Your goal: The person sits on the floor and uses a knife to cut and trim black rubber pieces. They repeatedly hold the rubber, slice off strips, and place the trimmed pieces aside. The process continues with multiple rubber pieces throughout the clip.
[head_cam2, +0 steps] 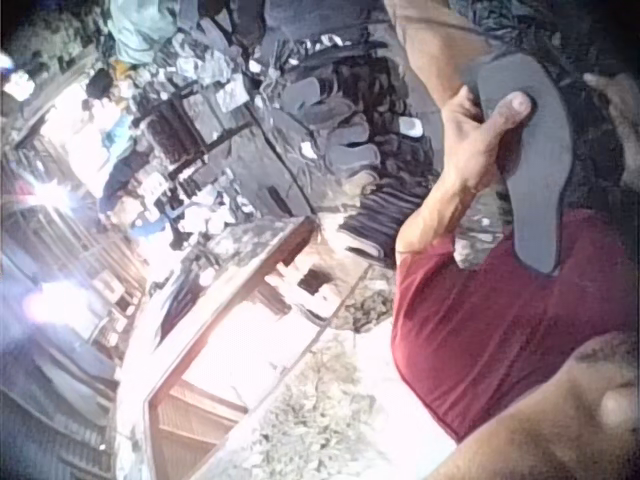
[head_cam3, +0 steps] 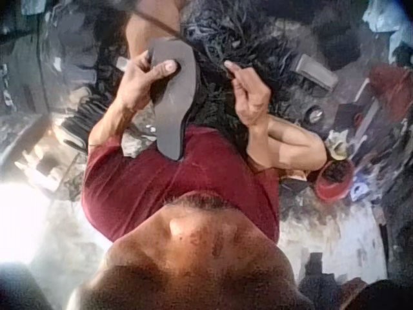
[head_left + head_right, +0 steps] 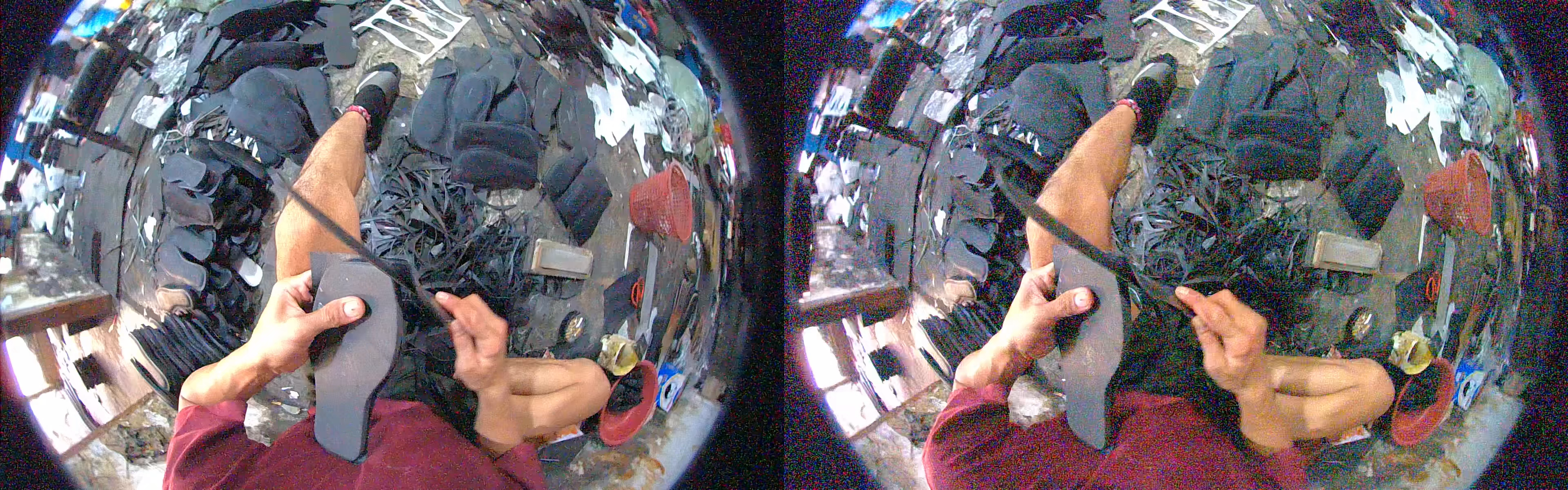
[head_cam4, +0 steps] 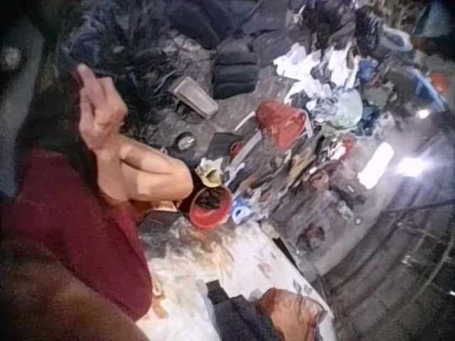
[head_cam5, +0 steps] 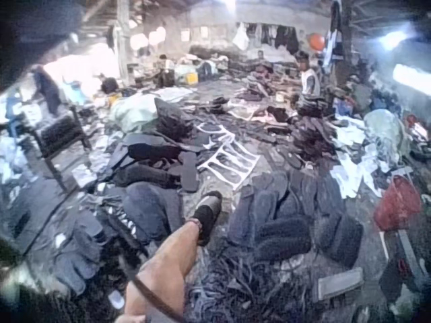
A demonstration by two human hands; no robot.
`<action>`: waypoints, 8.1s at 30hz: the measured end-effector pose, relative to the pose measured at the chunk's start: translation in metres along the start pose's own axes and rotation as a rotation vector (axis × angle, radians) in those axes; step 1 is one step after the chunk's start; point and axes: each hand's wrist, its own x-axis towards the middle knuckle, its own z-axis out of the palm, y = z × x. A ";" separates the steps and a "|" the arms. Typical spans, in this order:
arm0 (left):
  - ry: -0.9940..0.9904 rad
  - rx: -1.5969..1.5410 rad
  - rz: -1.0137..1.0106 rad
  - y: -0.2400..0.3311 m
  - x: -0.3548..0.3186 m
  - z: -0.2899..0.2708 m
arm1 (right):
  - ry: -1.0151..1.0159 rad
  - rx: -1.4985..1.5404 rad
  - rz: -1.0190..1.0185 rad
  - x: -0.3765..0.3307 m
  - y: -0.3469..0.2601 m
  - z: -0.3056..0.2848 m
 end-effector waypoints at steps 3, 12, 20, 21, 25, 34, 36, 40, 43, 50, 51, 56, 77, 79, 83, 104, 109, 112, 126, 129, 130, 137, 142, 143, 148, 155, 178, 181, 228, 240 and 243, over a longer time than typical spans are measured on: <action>-0.003 0.058 -0.020 0.005 0.001 0.001 | -0.182 -0.043 -0.050 0.029 0.001 -0.033; -0.061 0.150 -0.057 0.011 0.005 -0.005 | -0.413 -0.142 -0.173 0.077 -0.013 -0.051; -0.118 0.419 -0.105 0.011 0.006 0.005 | -0.665 -0.135 -0.294 0.126 -0.027 -0.023; -0.160 0.499 -0.099 0.011 0.009 0.003 | -0.649 -0.095 -0.266 0.124 -0.026 -0.026; -0.401 0.084 -0.067 -0.002 0.007 -0.025 | -0.393 0.164 -0.054 0.083 -0.017 -0.058; 0.128 -0.403 0.307 -0.026 0.031 0.107 | 0.288 0.722 0.330 -0.022 -0.056 -0.023; 0.197 -0.337 0.324 -0.034 0.041 0.114 | 0.300 0.647 0.430 -0.051 -0.043 -0.019; 0.217 -0.370 0.308 -0.042 0.044 0.113 | 0.354 -0.053 0.208 -0.124 -0.007 -0.014; 0.269 -0.297 0.312 -0.053 0.048 0.104 | 0.363 -0.136 0.233 -0.153 0.000 -0.017; 0.259 -0.129 0.322 -0.088 0.039 0.082 | 0.258 -0.202 0.194 -0.093 0.009 -0.019; 0.270 -0.091 0.303 -0.093 0.038 0.075 | 0.228 -0.187 0.169 -0.078 0.010 -0.019; 0.148 -0.007 0.190 -0.090 0.026 0.048 | 0.116 -0.087 0.079 -0.013 0.011 -0.010; -0.038 -0.118 0.193 -0.030 -0.001 0.020 | 0.126 0.136 0.155 -0.094 -0.005 0.023; -0.051 -0.126 0.179 -0.032 -0.001 0.018 | 0.165 0.074 0.165 -0.131 0.008 0.023; -0.102 -0.091 0.143 -0.041 -0.003 0.021 | 0.174 -0.093 0.107 -0.129 0.009 0.012; -0.770 -0.252 -0.496 -0.064 0.045 0.019 | -0.280 0.280 0.106 -0.033 -0.009 -0.125; -0.150 -0.789 -0.043 -0.105 0.028 0.089 | 0.335 0.400 0.418 -0.059 -0.032 -0.073; 0.007 -0.315 0.364 -0.075 0.031 0.137 | 0.411 0.176 0.195 -0.065 -0.029 -0.048; 0.318 -0.188 0.216 -0.084 0.024 0.097 | 0.145 -0.148 0.163 -0.123 -0.002 -0.044; 0.340 -0.090 0.193 -0.085 0.019 0.093 | 0.010 -0.156 0.226 -0.104 -0.005 -0.034; 0.327 -0.052 0.197 -0.086 0.019 0.091 | 0.036 -0.107 0.212 -0.096 -0.001 -0.026; 0.199 -0.189 0.149 -0.078 0.016 0.077 | 0.240 0.044 0.144 -0.029 0.022 0.049; 0.092 -0.037 0.052 -0.074 0.000 0.067 | 0.377 0.114 0.086 0.029 0.028 0.057; 0.007 0.015 0.046 -0.081 -0.006 0.061 | 0.340 0.319 0.184 0.041 0.021 0.044; 0.141 -0.138 0.108 -0.080 -0.010 0.052 | 0.353 0.085 0.122 0.017 0.007 0.025; 0.117 -0.428 0.087 -0.081 -0.011 0.053 | 0.278 -0.004 0.127 -0.101 0.023 0.058; 1.322 0.849 0.627 -0.098 -0.145 -0.282 | 0.794 0.616 0.526 0.026 0.057 0.007; 1.786 0.880 0.156 -0.100 -0.191 -0.331 | 0.760 0.630 0.517 0.028 0.064 0.009; 0.093 -0.243 -0.006 -0.146 0.138 0.061 | 0.530 0.495 0.669 -0.094 0.024 -0.050; 0.461 -0.151 0.479 -0.039 0.043 0.085 | 0.182 0.158 0.450 -0.191 0.013 -0.013; 0.487 -0.166 0.454 -0.041 0.039 0.079 | 0.129 0.073 0.399 -0.191 0.014 -0.012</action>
